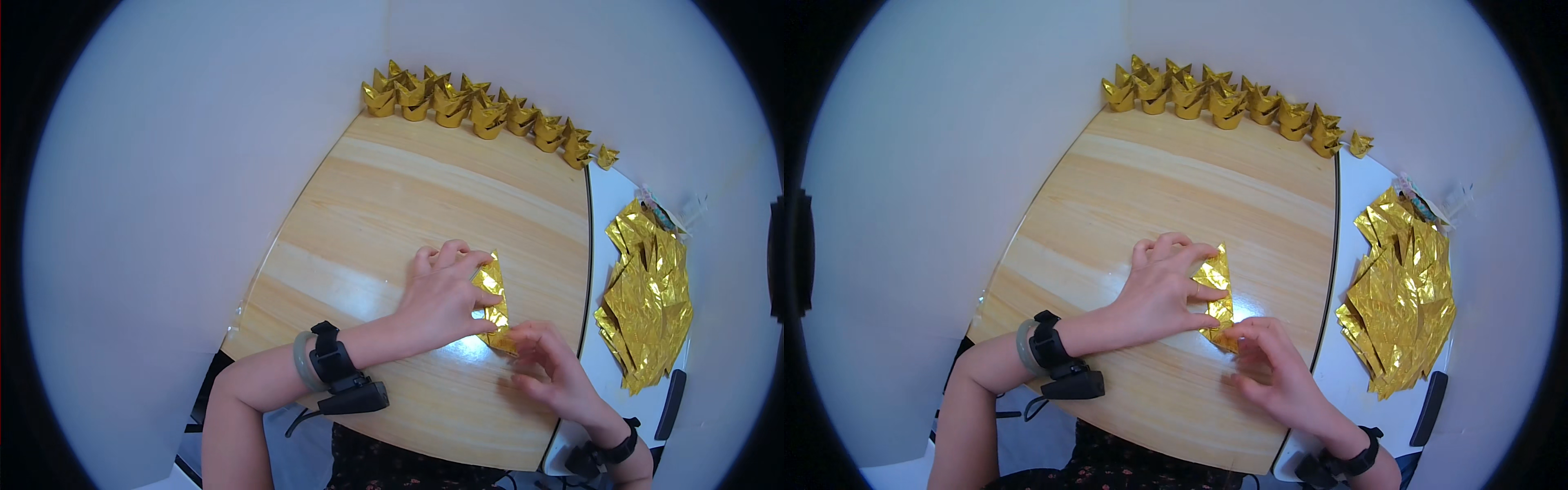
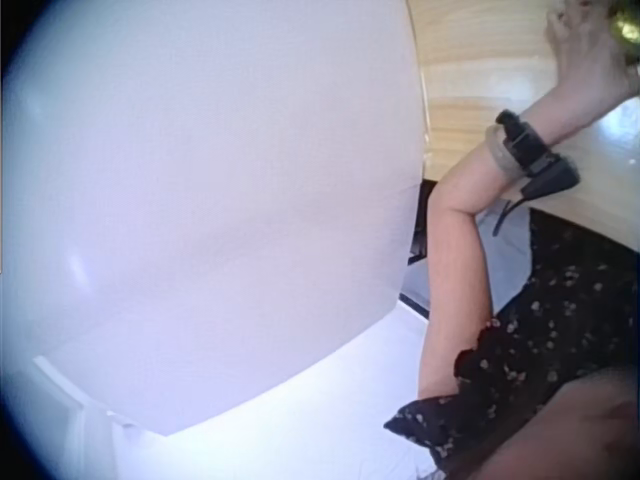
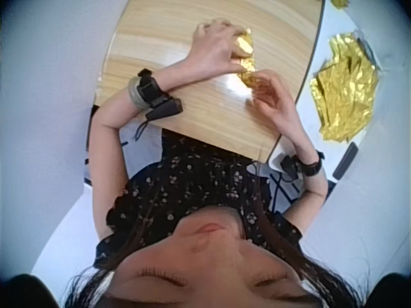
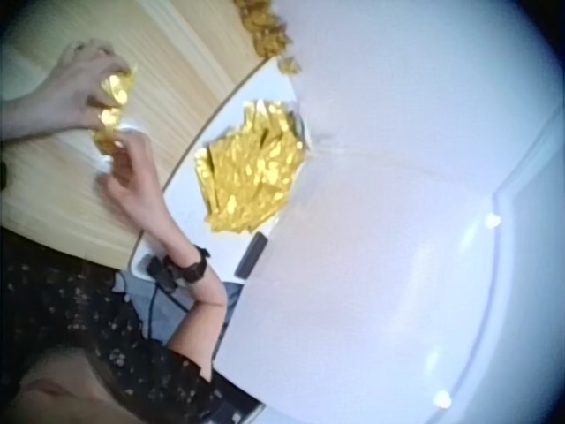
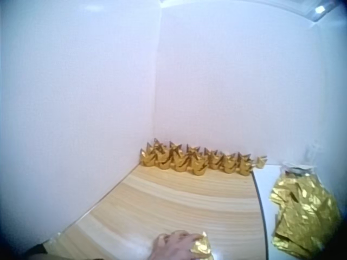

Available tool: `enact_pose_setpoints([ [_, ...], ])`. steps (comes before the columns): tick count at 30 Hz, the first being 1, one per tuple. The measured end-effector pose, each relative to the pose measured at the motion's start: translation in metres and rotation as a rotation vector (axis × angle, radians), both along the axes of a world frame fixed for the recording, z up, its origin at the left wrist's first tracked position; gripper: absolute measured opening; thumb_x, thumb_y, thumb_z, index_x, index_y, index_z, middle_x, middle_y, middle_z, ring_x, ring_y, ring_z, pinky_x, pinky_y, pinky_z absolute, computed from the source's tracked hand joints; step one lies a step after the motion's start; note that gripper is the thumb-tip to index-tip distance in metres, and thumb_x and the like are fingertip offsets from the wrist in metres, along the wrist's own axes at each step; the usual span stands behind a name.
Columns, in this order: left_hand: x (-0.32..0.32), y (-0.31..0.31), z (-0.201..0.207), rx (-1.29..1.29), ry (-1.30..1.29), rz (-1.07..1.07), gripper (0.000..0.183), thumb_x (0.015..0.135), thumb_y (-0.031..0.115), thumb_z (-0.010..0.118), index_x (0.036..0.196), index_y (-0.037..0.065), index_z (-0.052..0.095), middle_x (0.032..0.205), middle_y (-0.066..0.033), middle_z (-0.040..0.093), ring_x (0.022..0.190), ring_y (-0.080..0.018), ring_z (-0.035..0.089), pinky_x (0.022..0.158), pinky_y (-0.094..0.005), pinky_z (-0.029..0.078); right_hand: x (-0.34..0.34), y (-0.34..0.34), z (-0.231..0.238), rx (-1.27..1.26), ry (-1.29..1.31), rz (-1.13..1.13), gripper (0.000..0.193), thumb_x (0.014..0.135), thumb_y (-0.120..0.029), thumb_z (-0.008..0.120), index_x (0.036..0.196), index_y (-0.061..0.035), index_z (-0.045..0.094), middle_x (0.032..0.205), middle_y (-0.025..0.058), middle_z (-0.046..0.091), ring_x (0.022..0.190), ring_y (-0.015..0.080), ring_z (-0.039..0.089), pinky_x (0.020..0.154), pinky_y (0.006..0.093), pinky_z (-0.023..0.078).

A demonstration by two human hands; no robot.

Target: Folding gold-colored square paper into traditional ingot-style shapes.

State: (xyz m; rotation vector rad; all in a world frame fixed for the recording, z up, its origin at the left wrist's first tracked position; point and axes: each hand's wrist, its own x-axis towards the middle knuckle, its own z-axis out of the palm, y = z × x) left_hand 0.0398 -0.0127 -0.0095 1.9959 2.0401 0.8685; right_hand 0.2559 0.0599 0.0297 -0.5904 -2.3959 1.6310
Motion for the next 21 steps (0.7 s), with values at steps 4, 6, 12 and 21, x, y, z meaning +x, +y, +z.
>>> enact_pose_setpoints([
  [4,-0.008,-0.001,-0.001,-0.010,0.053,-0.100,0.042,0.063,0.040,0.081,0.103,0.027,0.076,0.138,-0.0051,0.048,0.125,-0.0323,0.036,0.099,-0.0488,0.022,-0.012,0.012,-0.004,0.305,-0.003,0.039,0.052,0.075,0.010,0.061,0.123,-0.0074,0.052,0.115,0.0108,0.052,0.106,0.0249,0.057,0.089,0.0337,0.049],
  [6,-0.011,-0.003,0.003,-0.037,0.038,-0.146,0.046,0.064,0.041,0.081,0.107,0.028,0.074,0.141,-0.0056,0.045,0.125,-0.0330,0.036,0.100,-0.0485,0.022,-0.014,0.018,-0.014,0.540,0.011,0.105,0.049,0.073,0.009,0.062,0.118,-0.0076,0.058,0.112,0.0105,0.056,0.102,0.0288,0.056,0.088,0.0371,0.049],
  [12,-0.019,-0.002,-0.002,-0.147,-0.021,-0.199,0.047,0.071,0.038,0.077,0.117,0.030,0.070,0.147,-0.0067,0.037,0.128,-0.0358,0.031,0.104,-0.0476,0.019,-0.018,0.031,-0.020,0.734,0.044,0.197,0.037,0.071,0.005,0.067,0.105,-0.0082,0.067,0.104,0.0045,0.063,0.098,0.0259,0.057,0.084,0.0369,0.049],
  [21,-0.024,-0.001,0.006,-0.211,-0.068,-0.221,0.044,0.075,0.025,0.067,0.119,0.029,0.069,0.149,-0.0056,0.035,0.130,-0.0346,0.029,0.105,-0.0472,0.018,-0.024,0.041,-0.016,0.865,0.084,0.282,0.037,0.068,0.000,0.070,0.104,-0.0115,0.069,0.100,0.0009,0.065,0.095,0.0232,0.058,0.080,0.0356,0.048],
])
